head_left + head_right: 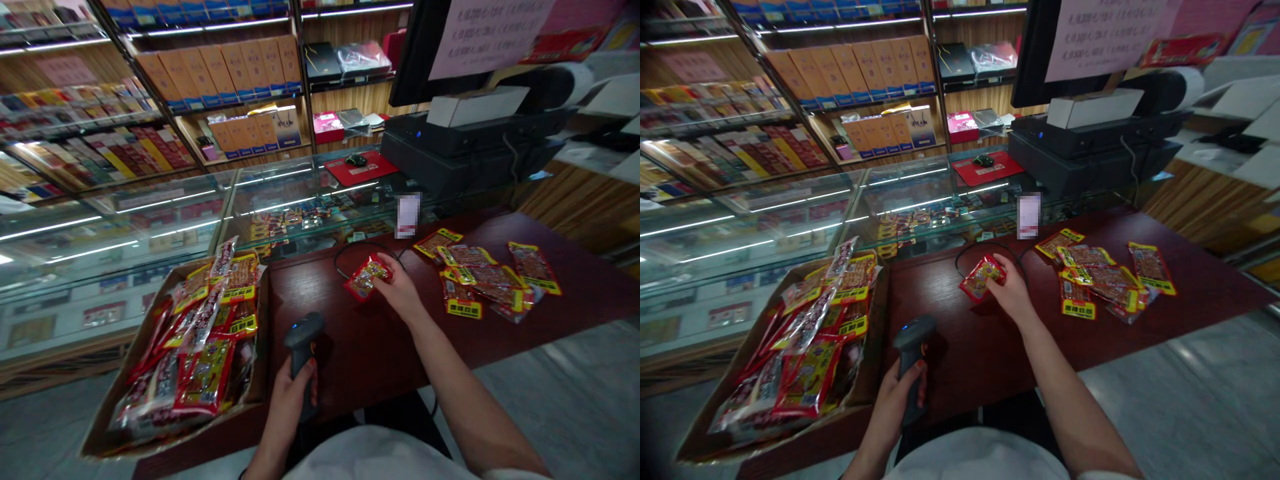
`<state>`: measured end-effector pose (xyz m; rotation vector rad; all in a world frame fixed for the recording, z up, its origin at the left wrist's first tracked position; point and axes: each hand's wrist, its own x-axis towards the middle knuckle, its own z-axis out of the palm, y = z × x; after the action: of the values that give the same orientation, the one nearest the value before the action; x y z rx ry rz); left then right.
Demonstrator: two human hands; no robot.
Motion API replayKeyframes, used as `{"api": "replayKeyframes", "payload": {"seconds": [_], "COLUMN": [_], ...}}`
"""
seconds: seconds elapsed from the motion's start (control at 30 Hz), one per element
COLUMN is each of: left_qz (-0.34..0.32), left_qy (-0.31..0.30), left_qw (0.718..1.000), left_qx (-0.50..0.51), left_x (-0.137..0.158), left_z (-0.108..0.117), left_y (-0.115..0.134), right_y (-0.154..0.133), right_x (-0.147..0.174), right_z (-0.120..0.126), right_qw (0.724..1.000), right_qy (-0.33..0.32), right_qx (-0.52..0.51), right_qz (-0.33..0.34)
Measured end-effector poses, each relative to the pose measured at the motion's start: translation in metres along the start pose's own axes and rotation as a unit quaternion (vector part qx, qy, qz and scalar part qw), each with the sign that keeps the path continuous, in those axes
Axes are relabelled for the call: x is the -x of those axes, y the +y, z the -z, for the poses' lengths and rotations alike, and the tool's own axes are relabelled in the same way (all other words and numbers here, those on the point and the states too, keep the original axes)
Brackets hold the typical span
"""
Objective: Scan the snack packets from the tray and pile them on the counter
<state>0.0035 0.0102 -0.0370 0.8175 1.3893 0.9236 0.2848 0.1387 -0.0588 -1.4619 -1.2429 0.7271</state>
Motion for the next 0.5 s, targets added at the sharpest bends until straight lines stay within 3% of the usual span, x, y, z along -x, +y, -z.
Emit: {"api": "replayKeyframes", "payload": {"seconds": [0.1, 0.17, 0.33, 0.5], "left_qz": [0.012, 0.007, -0.036, -0.050], "left_qy": [0.004, 0.005, -0.009, -0.026], "left_qw": [1.000, 0.998, 0.985, 0.975], "left_qx": [-0.020, -0.057, -0.169, -0.217], "left_x": [0.001, 0.004, 0.020, 0.028], "left_z": [-0.001, -0.001, 0.000, -0.001], "left_y": [0.001, 0.002, 0.009, 0.019], "right_y": [-0.002, -0.005, -0.008, -0.006], "right_x": [0.017, 0.024, 0.025, 0.019], "right_z": [-0.040, -0.054, -0.051, -0.043], "right_qw": [0.996, 0.992, 0.983, 0.975], "right_qy": [-0.013, -0.026, -0.059, -0.046], "right_qx": [-0.083, -0.120, -0.171, -0.211], "right_qz": [-0.004, -0.006, -0.014, -0.049]}}
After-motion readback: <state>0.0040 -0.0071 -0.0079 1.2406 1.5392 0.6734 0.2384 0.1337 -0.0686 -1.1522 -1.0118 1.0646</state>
